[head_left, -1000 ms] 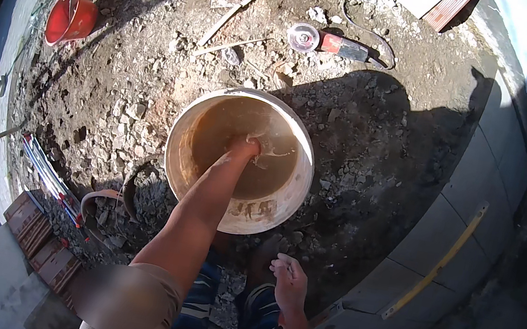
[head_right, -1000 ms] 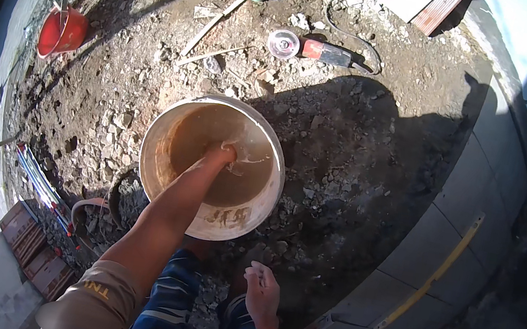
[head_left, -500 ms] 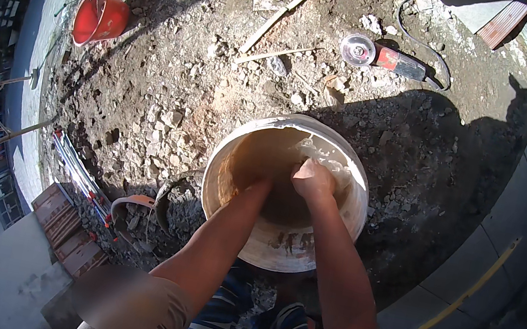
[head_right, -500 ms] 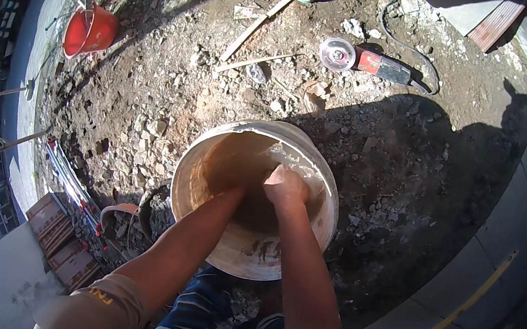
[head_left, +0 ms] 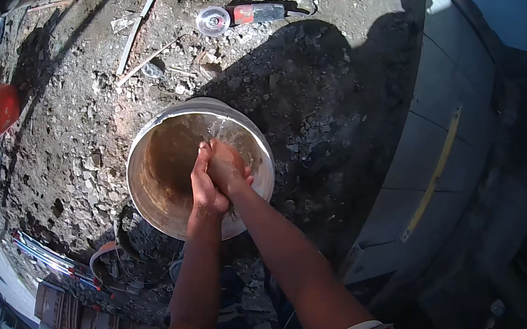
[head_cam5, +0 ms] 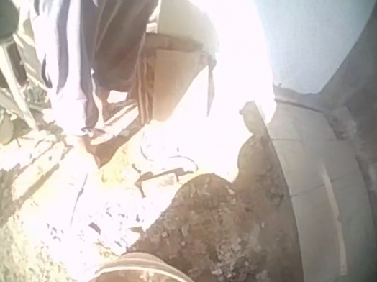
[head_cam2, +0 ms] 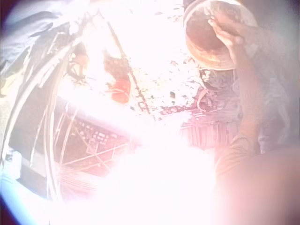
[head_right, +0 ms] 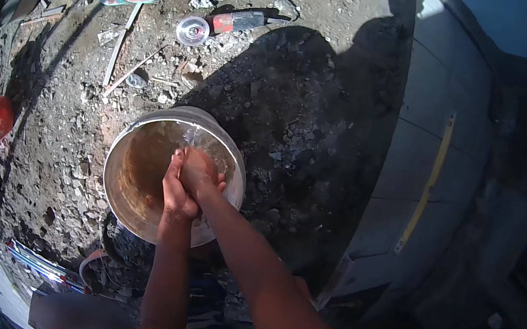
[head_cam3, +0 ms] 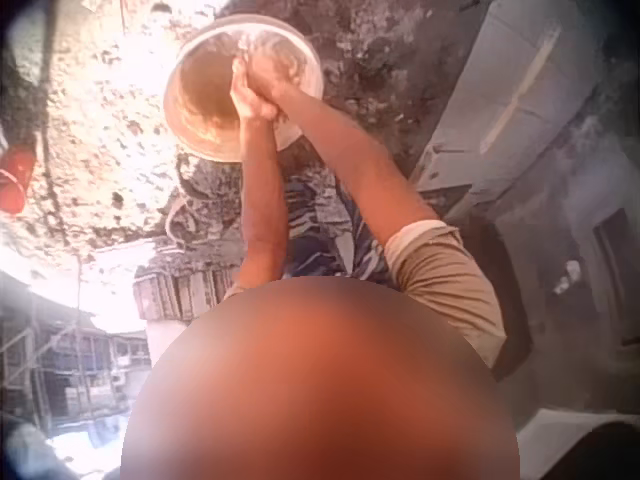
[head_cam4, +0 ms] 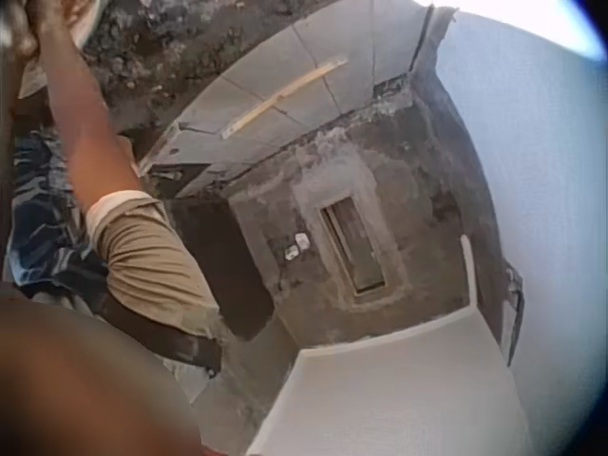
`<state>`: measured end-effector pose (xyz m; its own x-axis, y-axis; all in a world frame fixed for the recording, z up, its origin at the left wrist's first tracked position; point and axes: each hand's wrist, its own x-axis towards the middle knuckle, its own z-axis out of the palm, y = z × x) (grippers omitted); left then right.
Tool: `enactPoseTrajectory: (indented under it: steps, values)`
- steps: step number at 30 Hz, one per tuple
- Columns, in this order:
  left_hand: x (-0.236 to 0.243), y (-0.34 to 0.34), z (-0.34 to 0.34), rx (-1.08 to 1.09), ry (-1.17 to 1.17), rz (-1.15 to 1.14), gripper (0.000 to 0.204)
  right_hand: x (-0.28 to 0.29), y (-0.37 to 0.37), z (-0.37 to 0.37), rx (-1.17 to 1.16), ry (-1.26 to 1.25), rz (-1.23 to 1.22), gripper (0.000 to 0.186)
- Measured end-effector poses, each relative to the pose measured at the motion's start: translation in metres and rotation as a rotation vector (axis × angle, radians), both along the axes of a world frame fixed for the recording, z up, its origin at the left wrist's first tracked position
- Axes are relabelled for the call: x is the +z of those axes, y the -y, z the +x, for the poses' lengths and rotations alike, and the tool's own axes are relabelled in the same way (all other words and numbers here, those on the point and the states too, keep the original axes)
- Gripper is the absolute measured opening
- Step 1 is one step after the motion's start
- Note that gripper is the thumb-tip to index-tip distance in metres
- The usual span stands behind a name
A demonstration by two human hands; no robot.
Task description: Apply mortar and lay floor tiles to complete a tiled floor surface.
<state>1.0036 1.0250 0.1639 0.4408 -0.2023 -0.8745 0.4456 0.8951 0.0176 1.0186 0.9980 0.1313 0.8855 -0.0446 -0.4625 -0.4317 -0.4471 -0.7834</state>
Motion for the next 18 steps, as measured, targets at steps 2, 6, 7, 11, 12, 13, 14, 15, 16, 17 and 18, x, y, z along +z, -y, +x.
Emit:
enactPoseTrajectory:
  steps: [2, 6, 7, 11, 12, 13, 14, 15, 16, 17, 18]
  values:
    - [0.004, -0.025, 0.010, 0.124, 0.000, -0.239, 0.079, 0.024, -0.003, -0.001, 0.058, -0.017, -0.075, 0.036]
    - [0.022, -0.034, 0.002, 0.025, 0.103, 0.158, 0.079, 0.063, -0.009, -0.009, 0.214, -0.071, -0.171, 0.046]
    - [0.032, -0.030, -0.006, 0.003, 0.116, 0.074, 0.076, 0.071, -0.010, -0.010, 0.258, -0.082, -0.191, 0.050]
    - [0.068, -0.015, -0.032, -0.038, 0.051, 0.203, 0.082, 0.109, -0.009, -0.023, 0.425, -0.087, -0.306, 0.063]
    - [0.069, -0.014, -0.030, 0.038, -0.022, 0.193, 0.082, 0.120, -0.007, -0.031, 0.473, -0.072, -0.349, 0.067]
    - [0.073, -0.017, -0.035, 0.164, -0.011, 0.155, 0.086, 0.133, -0.006, -0.042, 0.478, -0.058, -0.363, 0.071]
    - [0.073, -0.024, -0.031, 0.030, 0.204, -0.007, 0.082, 0.147, -0.005, -0.055, 0.430, -0.036, -0.344, 0.075]
    - [0.073, -0.022, -0.033, -0.097, 0.196, -0.011, 0.080, 0.160, 0.003, -0.070, 0.277, -0.022, -0.228, 0.067]
    - [0.073, -0.024, -0.029, -0.208, 0.064, 0.088, 0.077, 0.174, 0.012, -0.085, 0.127, 0.007, -0.109, 0.061]
    - [0.075, -0.020, -0.030, -0.247, 0.144, 0.006, 0.077, 0.183, 0.033, -0.099, -0.097, -0.025, 0.145, 0.058]
    - [0.079, -0.016, -0.032, -0.455, 0.144, 0.123, 0.068, 0.192, 0.056, -0.113, -0.207, 0.033, 0.247, 0.054]
